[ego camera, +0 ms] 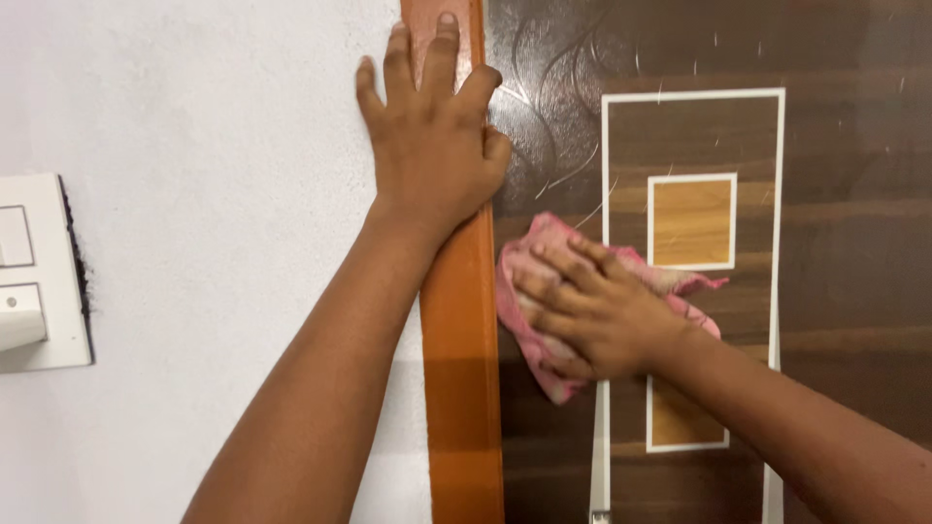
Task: The person applies liquid from a pink pump bottle onto a door and uses a pink cloth to wipe down the surface, including the metal latch and handle.
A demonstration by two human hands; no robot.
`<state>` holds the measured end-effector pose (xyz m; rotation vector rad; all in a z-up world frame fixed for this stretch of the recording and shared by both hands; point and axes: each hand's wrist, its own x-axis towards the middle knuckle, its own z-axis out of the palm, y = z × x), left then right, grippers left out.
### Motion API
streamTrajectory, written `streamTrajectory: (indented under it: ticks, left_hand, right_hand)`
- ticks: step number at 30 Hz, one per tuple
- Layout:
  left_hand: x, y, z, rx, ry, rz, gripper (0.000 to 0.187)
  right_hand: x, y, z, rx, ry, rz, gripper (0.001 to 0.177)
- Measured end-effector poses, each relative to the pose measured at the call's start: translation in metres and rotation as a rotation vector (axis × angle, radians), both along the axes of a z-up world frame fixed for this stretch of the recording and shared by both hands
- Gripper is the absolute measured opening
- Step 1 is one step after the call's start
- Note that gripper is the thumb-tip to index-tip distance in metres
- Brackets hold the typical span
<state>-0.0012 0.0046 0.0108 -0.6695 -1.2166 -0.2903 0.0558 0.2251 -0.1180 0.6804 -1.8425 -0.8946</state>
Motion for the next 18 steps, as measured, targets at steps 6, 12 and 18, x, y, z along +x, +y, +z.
streamTrajectory:
  ticks: [6, 12, 18]
  left_hand:
    - [0.004, 0.010, 0.021, -0.005, 0.159, -0.005, 0.040]
    - [0.007, 0.030, 0.052, 0.082, 0.137, 0.206, 0.020]
    - [0.005, 0.037, 0.078, 0.114, 0.020, 0.256, 0.011]
  right_hand:
    - [-0.010, 0.007, 0.094, -0.143, 0.326, -0.060, 0.063]
    - [-0.031, 0.014, 0.185, -0.288, 0.531, 0.128, 0.068]
    - [-0.043, 0.010, 0.256, -0.285, 0.622, 0.197, 0.064]
